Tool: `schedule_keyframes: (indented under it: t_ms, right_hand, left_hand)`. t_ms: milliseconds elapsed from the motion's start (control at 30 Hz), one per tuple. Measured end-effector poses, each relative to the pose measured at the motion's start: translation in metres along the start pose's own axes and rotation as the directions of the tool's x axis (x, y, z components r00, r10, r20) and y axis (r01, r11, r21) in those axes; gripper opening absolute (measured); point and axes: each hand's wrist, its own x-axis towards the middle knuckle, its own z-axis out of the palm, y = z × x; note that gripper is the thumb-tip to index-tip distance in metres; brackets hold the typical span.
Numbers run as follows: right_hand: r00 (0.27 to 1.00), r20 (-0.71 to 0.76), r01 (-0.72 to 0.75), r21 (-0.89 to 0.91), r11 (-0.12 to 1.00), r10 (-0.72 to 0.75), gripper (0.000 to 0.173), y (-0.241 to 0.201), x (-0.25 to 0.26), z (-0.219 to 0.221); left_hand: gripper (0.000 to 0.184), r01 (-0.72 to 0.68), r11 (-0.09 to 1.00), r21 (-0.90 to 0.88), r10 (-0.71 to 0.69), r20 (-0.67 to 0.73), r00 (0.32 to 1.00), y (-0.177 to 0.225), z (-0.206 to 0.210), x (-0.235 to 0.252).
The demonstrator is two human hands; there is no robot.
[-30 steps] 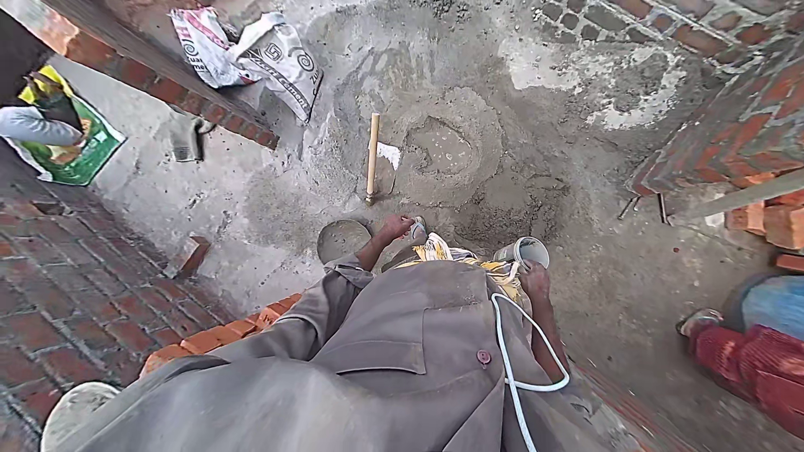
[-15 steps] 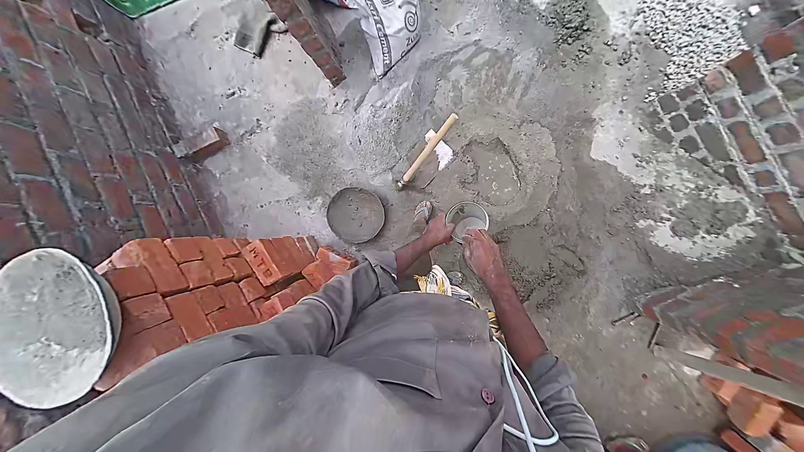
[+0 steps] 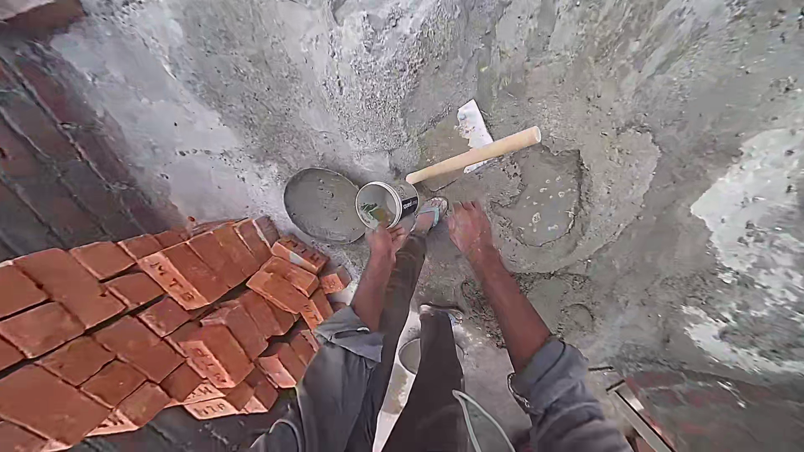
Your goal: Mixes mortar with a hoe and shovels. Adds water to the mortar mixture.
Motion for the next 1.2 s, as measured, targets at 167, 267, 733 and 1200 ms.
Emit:
schedule_keyframes:
  t_ms: [167,267,733,1200]
  right_hand:
    - [0.983,0.162,0.130,-0.267,0.955,-0.088,0.039,-0.009,0.186,0.045]
    - [0.948,0.317,0.132,-0.387,0.912,-0.003,0.039,-0.004,0.236,0.080]
    - [0.911,-0.300,-0.228,0.210,0.951,0.285,0.038,0.199,0.029,-0.032]
    - [0.482,-0.355,0.025,0.919,0.393,0.801,0.033,0.483,0.001,0.047]
  left_hand:
    - [0.029,-0.046,0.999,0.010,0.047,-0.076,0.996,0.011,0.012,0.042]
    - [0.028,-0.081,0.994,0.068,0.088,-0.100,0.991,0.027,0.010,0.055]
    - [0.036,-0.206,0.978,0.024,0.208,-0.098,0.973,0.048,0.006,0.047]
    - [0.006,-0.456,0.779,0.431,0.401,0.217,0.890,0.012,0.034,0.024]
